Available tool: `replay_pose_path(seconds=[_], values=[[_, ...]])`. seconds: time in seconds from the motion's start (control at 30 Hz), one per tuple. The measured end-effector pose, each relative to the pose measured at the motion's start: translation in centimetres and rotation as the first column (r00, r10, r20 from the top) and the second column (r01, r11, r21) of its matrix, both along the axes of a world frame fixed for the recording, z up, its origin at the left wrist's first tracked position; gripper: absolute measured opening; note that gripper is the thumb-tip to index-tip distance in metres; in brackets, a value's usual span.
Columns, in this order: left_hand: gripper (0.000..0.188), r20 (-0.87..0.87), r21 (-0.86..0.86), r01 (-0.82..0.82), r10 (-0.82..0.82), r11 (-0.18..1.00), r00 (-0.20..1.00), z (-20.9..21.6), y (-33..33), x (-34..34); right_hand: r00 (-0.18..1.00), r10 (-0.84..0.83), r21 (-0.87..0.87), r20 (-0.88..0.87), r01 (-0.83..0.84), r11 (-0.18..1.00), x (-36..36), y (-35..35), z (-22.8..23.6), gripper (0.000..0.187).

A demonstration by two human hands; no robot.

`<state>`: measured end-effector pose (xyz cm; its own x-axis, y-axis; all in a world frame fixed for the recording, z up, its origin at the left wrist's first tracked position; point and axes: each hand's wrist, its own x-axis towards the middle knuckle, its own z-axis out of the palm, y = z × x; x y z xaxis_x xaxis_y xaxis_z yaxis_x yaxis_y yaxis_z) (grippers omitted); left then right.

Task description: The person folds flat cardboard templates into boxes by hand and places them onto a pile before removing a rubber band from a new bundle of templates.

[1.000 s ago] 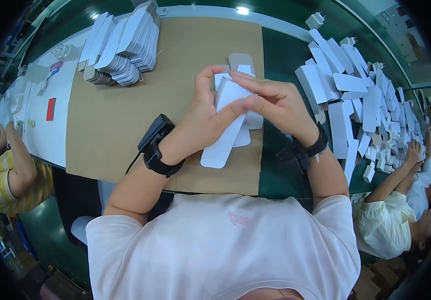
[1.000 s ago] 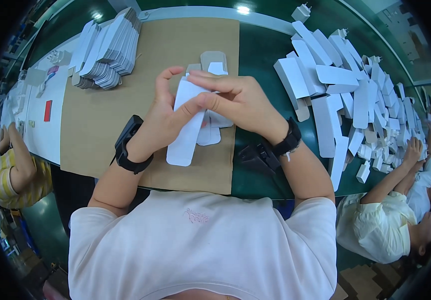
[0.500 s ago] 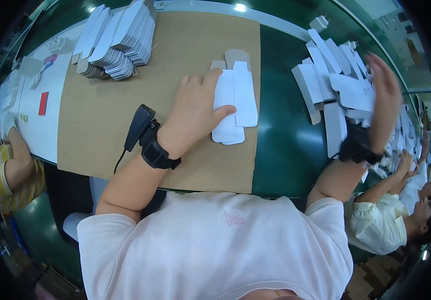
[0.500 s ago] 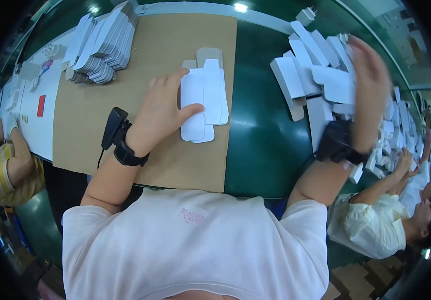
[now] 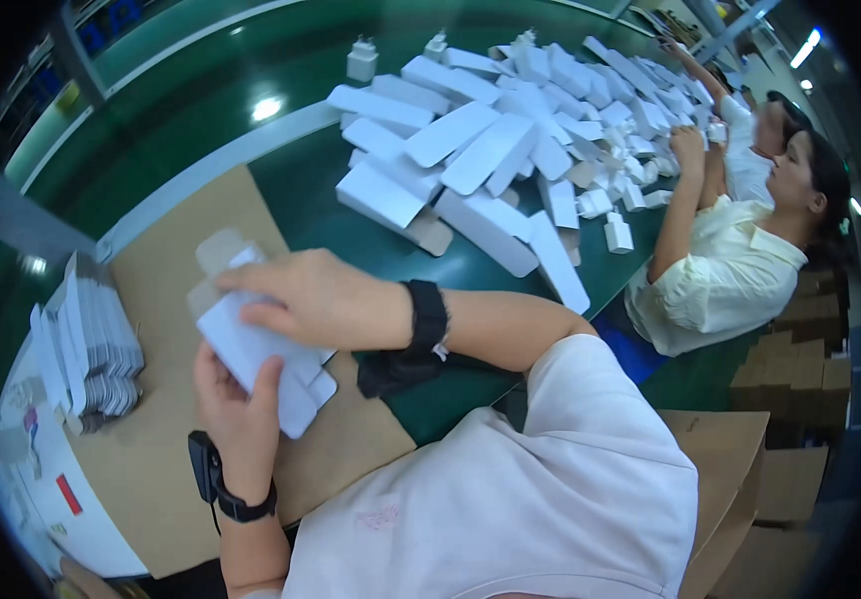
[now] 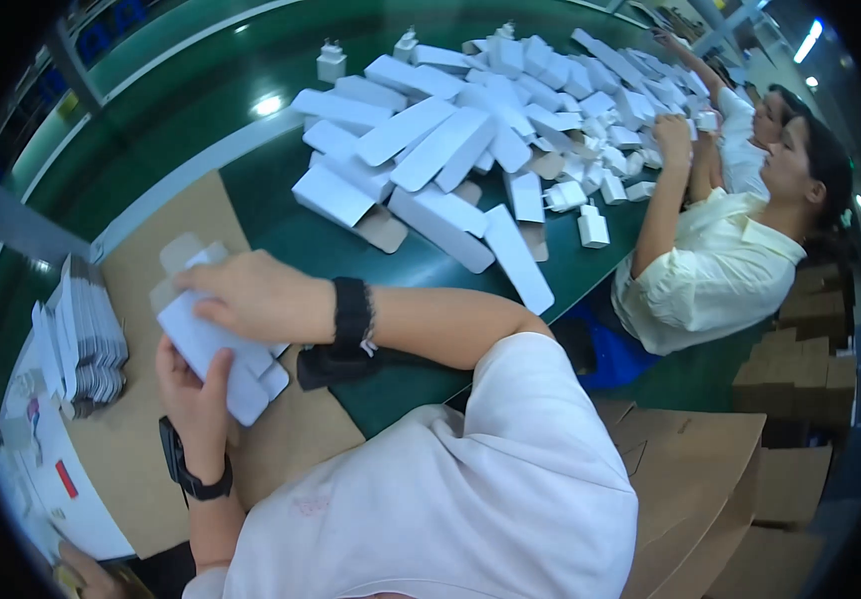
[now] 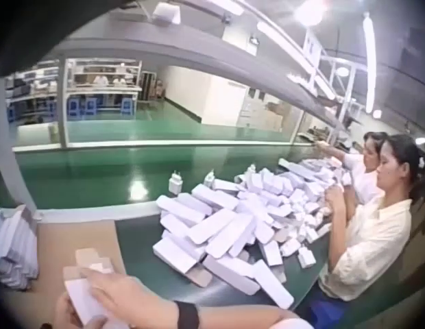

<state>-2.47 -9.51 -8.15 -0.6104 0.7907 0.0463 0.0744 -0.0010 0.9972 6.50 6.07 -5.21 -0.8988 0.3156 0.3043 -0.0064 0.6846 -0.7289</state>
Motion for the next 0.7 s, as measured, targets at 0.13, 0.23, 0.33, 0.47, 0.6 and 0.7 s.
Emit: replay_pose_path(seconds=[0.13,0.23,0.33,0.47,0.6,0.7], values=[[0.043,0.048,-0.058,0.01,-0.007,0.998,0.999,0.9,0.4,0.6,0.997,-0.048,0.207,0.06,0.035,0.978,0.9,-1.3,1.6,0.038],[0.042,-0.097,0.005,0.007,-0.006,1.0,0.995,0.0,0.5,1.1,0.996,-0.074,0.143,0.049,0.067,0.987,1.0,-1.5,1.5,0.035],[0.057,-0.338,-0.12,0.007,-0.048,0.993,0.94,-0.2,-0.1,0.3,0.993,-0.024,-0.064,-0.119,0.016,0.998,1.0,-1.1,2.1,0.037],[0.084,-0.247,0.016,0.139,-0.13,0.99,0.96,0.1,0.0,0.8,0.999,0.008,-0.193,-0.039,-0.015,0.981,1.3,-0.8,2.3,0.038],[0.09,-0.422,0.061,0.085,-0.052,0.994,0.905,-0.3,0.0,1.1,0.991,-0.052,-0.138,-0.123,0.035,0.99,0.6,-1.8,0.6,0.036],[0.084,-0.397,0.02,0.054,-0.042,0.998,0.917,1.3,0.5,1.3,0.958,-0.161,-0.224,-0.239,0.108,0.969,0.4,-2.5,0.6,0.039]])
